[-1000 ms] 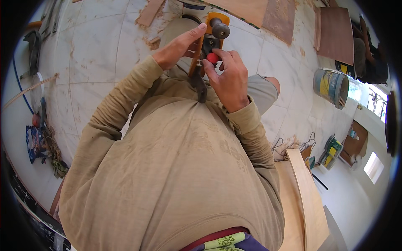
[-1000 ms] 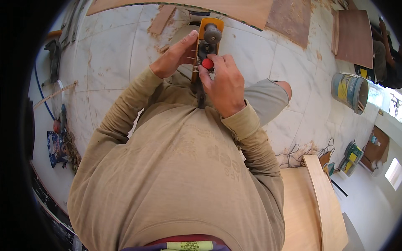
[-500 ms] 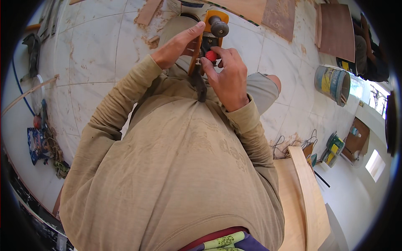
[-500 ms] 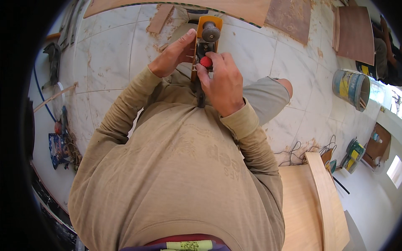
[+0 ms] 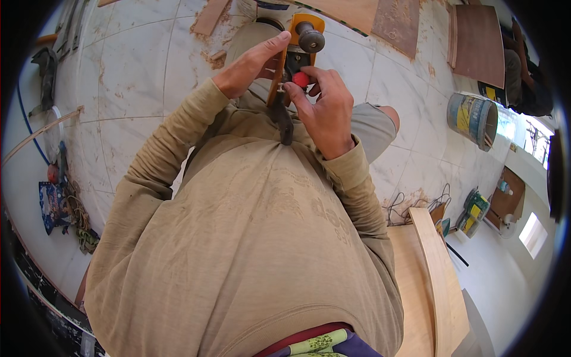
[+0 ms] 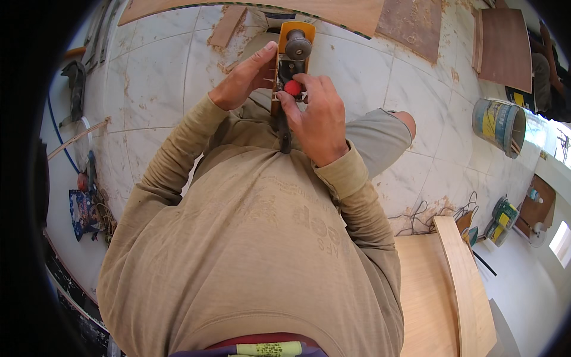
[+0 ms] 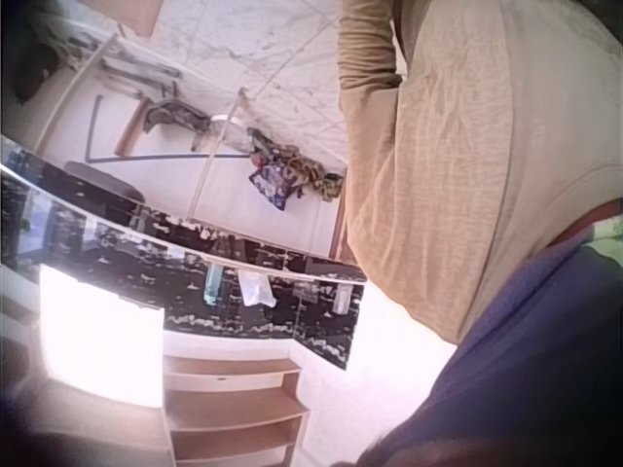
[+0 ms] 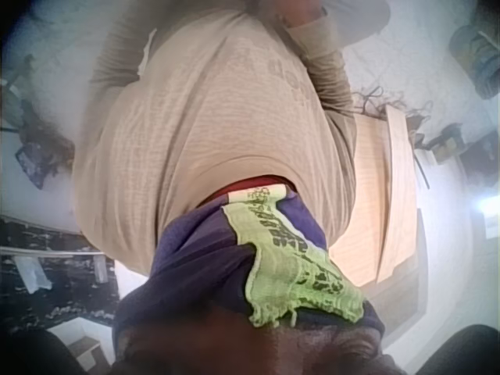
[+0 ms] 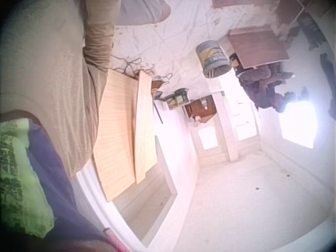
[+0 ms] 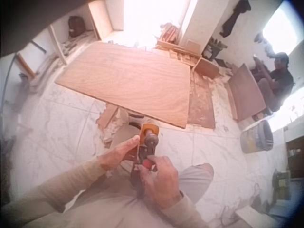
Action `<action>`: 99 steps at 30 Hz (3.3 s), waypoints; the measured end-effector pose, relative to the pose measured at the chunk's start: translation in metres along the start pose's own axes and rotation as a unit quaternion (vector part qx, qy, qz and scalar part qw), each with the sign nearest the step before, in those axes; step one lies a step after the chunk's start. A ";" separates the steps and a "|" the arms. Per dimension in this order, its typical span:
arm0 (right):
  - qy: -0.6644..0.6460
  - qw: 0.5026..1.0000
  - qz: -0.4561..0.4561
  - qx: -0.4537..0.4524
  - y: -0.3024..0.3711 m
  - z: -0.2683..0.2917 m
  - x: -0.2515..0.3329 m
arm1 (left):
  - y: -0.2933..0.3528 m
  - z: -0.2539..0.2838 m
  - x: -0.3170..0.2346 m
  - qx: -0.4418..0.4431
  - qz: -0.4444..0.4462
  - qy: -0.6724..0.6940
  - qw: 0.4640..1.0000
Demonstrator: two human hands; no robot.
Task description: Adjusting the blade of a hand plane and then using it to smooth the edges of plywood.
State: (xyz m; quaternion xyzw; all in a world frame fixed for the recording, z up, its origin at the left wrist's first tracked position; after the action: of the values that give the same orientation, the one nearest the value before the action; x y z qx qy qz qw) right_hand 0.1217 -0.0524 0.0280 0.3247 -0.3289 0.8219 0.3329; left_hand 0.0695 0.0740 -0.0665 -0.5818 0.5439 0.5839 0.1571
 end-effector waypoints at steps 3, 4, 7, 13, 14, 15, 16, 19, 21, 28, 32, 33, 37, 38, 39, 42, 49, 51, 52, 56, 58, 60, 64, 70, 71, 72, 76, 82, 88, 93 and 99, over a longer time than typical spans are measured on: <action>0.000 1.000 0.001 -0.008 -0.002 0.000 0.000 | 0.001 -0.001 -0.001 0.001 -0.001 -0.014 1.000; 0.000 1.000 0.001 -0.008 -0.003 0.000 0.000 | 0.000 -0.001 -0.001 0.001 -0.001 -0.014 1.000; 0.003 1.000 -0.002 -0.009 -0.005 -0.001 -0.002 | 0.000 -0.002 0.000 0.007 -0.001 -0.018 1.000; -0.007 1.000 0.005 -0.018 -0.006 -0.005 -0.005 | 0.003 -0.004 -0.006 0.019 -0.006 -0.027 0.999; -0.014 1.000 -0.006 -0.011 -0.005 -0.007 -0.006 | 0.004 -0.005 -0.008 0.022 -0.025 -0.045 0.998; -0.022 1.000 -0.016 -0.003 -0.005 -0.010 -0.008 | 0.005 -0.006 -0.011 0.023 -0.045 -0.062 0.997; -0.022 1.000 -0.017 -0.004 -0.005 -0.008 -0.008 | 0.005 -0.005 -0.012 0.024 -0.045 -0.063 0.997; -0.003 1.000 0.014 0.014 0.001 0.000 0.000 | 0.007 -0.002 -0.010 0.030 -0.030 -0.059 0.997; -0.051 0.997 -0.055 0.009 0.007 0.011 -0.009 | 0.006 -0.002 -0.014 0.034 -0.053 -0.063 0.996; -0.189 0.960 -0.207 -0.013 0.035 0.007 -0.060 | 0.003 -0.002 -0.007 0.038 -0.054 -0.052 0.996; -0.175 0.969 -0.173 -0.017 0.032 -0.001 -0.049 | 0.001 -0.003 -0.004 0.038 -0.052 -0.044 0.997; -0.172 0.971 -0.167 -0.022 0.030 -0.001 -0.046 | 0.001 -0.004 -0.005 0.037 -0.056 -0.037 0.997; -0.202 0.961 -0.186 -0.031 0.027 -0.006 -0.041 | 0.001 -0.003 -0.005 0.045 -0.063 -0.073 0.994; -0.220 0.956 -0.188 -0.034 0.027 -0.006 -0.041 | 0.001 -0.004 -0.006 0.066 -0.079 -0.043 0.994; -0.238 0.952 -0.191 -0.037 0.027 -0.006 -0.040 | 0.003 -0.007 -0.011 0.087 -0.094 -0.013 0.992; -0.289 0.935 -0.204 -0.029 0.027 -0.006 -0.040 | 0.016 -0.013 -0.015 0.099 -0.135 -0.060 0.984; -0.277 0.939 -0.202 -0.023 0.028 -0.004 -0.035 | 0.020 -0.015 -0.020 0.039 -0.202 -0.103 0.973; -0.280 0.939 -0.200 -0.031 0.028 -0.002 -0.035 | 0.019 -0.015 -0.019 0.036 -0.212 -0.109 0.971; -0.279 0.939 -0.200 -0.031 0.029 -0.002 -0.035 | 0.020 -0.015 -0.019 0.037 -0.212 -0.108 0.971; -0.279 0.939 -0.200 -0.033 0.030 0.000 -0.033 | 0.022 -0.017 -0.022 0.040 -0.223 -0.112 0.968; -0.277 0.939 -0.202 -0.034 0.030 0.003 -0.033 | 0.022 -0.018 -0.023 0.045 -0.226 -0.117 0.966; -0.271 0.942 -0.194 -0.031 0.029 0.003 -0.031 | 0.022 -0.018 -0.024 0.049 -0.231 -0.118 0.965; -0.278 0.935 -0.220 -0.007 0.035 0.015 -0.019 | 0.035 -0.021 -0.035 0.055 -0.248 -0.148 0.956; -0.278 0.959 -0.046 -0.019 0.056 0.058 0.021 | 0.092 -0.051 -0.078 0.071 -0.409 -0.190 0.890; -0.222 0.975 -0.002 -0.016 0.058 0.063 0.024 | 0.097 -0.058 -0.079 0.093 -0.427 -0.179 0.881; -0.222 0.975 -0.006 -0.014 0.063 0.064 0.025 | 0.103 -0.062 -0.082 0.115 -0.445 -0.168 0.872; -0.223 0.974 -0.025 -0.037 0.062 0.068 0.033 | 0.109 -0.063 -0.086 0.137 -0.446 -0.180 0.866; -0.230 0.972 -0.041 -0.033 0.056 0.064 0.035 | 0.103 -0.061 -0.083 0.131 -0.437 -0.169 0.874; -0.212 0.976 -0.017 -0.037 0.055 0.066 0.041 | 0.106 -0.062 -0.084 0.133 -0.446 -0.173 0.868; -0.205 0.978 -0.022 -0.034 0.056 0.067 0.037 | 0.107 -0.064 -0.086 0.128 -0.448 -0.180 0.866; -0.205 0.978 -0.008 -0.038 0.051 0.064 0.028 | 0.099 -0.062 -0.086 0.106 -0.447 -0.196 0.866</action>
State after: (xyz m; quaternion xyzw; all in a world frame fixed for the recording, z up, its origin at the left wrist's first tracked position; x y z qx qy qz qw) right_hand 0.0871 -0.1200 0.0694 0.4764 -0.4183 0.7219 0.2773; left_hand 0.0442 0.0262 0.0680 -0.6160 0.2418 0.4923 0.5654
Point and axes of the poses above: each hand's wrist, its own y-axis away from the middle knuckle, its own z-axis out of the back of the hand, x = y × z, the point moved 9 cm from there along -y, towards the middle knuckle, and after that the axes turned 15 degrees about -x, right-handed, at the moved point
